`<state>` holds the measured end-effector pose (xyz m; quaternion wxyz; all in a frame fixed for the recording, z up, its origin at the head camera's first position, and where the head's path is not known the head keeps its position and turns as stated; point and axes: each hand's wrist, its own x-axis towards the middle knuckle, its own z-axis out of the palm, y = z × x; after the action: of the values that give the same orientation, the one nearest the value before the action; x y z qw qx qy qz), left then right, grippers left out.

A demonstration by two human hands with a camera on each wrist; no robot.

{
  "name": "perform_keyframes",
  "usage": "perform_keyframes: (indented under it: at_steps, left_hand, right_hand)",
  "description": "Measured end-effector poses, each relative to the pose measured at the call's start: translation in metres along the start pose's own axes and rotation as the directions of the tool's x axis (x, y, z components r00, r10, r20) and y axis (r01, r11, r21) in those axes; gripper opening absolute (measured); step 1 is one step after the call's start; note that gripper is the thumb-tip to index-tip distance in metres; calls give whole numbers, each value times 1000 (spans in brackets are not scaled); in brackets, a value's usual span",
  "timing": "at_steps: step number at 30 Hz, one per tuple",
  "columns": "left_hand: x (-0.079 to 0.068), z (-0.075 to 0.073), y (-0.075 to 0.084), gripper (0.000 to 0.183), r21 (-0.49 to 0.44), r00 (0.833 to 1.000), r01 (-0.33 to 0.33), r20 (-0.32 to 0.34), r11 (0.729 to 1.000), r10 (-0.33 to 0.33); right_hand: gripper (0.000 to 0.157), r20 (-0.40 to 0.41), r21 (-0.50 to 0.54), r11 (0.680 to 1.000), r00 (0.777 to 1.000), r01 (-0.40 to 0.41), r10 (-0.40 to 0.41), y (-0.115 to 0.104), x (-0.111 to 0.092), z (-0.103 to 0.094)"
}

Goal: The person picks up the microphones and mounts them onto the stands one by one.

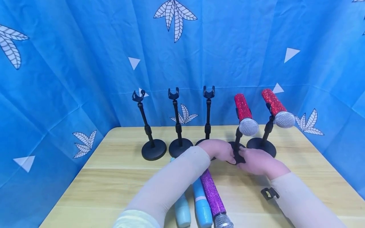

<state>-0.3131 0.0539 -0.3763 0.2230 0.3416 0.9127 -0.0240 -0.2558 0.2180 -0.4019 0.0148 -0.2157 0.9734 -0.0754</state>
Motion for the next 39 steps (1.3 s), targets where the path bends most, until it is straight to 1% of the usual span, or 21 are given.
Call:
perform_keyframes:
  at_steps: [3, 8, 11, 14, 18, 20, 24, 27, 30, 33, 34, 35, 37, 39]
  left_hand:
    - [4, -3, -3, 35, -45, 1000, 24, -19, 999, -24]
    - [10, -8, -5, 35, -91, 999, 26, -36, 995, -29]
    - [11, -10, -6, 35, -123, 998, 54, -34, 991, -59]
    - [11, -10, -7, 35, -165, 994, 97, -30, 981, -104]
    - [12, -11, -8, 34, -192, 992, 111, -38, 975, -120]
    - [13, -12, -10, 35, -189, 993, 100, -42, 977, -110]
    - [16, -13, -13, 37, -175, 995, 89, -27, 981, -95]
    - [17, -17, -16, 39, -155, 995, 87, -25, 984, -92]
    - [18, -18, -18, 44, -102, 999, 43, -29, 994, -46]
    - [13, -13, -22, 51, -90, 999, -6, -33, 996, 3]
    - [10, -11, -24, 54, -95, 999, -21, -41, 995, 18]
    - [5, -9, -27, 56, -117, 999, -25, -51, 993, 19]
    - [-7, -6, -33, 60, -149, 996, -42, -82, 988, 30]
    - [-23, -5, -39, 62, -170, 992, -59, -118, 984, 39]
  right_hand:
    - [63, -24, 7, 1000, 1000, 7, -7, 3, 3, 3]
    - [66, 7, 50, 999, 1000, -12, 11, 9, 9, 4]
    - [67, 31, 86, 996, 999, -27, 24, 13, 13, 4]
    - [67, 30, 113, 994, 999, -15, 11, 17, 17, 5]
    - [67, 13, 135, 991, 1000, -5, 3, 21, 21, 5]
    - [67, 17, 148, 989, 1000, -18, 15, 22, 22, 4]
    - [67, 32, 160, 987, 999, -25, 20, 25, 24, 4]
    - [65, 16, 159, 987, 1000, -12, 9, 25, 25, 2]
    - [63, -3, 176, 984, 1000, 9, -8, 26, 25, 1]
    - [60, 3, 201, 979, 1000, 20, -21, 27, 23, 3]
    - [58, 6, 209, 978, 1000, 20, -22, 28, 22, 3]
    - [55, 9, 215, 976, 1000, 20, -22, 27, 21, 4]
    - [51, 14, 217, 976, 1000, 21, -25, 26, 20, 5]
    - [47, 9, 208, 977, 999, 36, -39, 21, 18, 3]
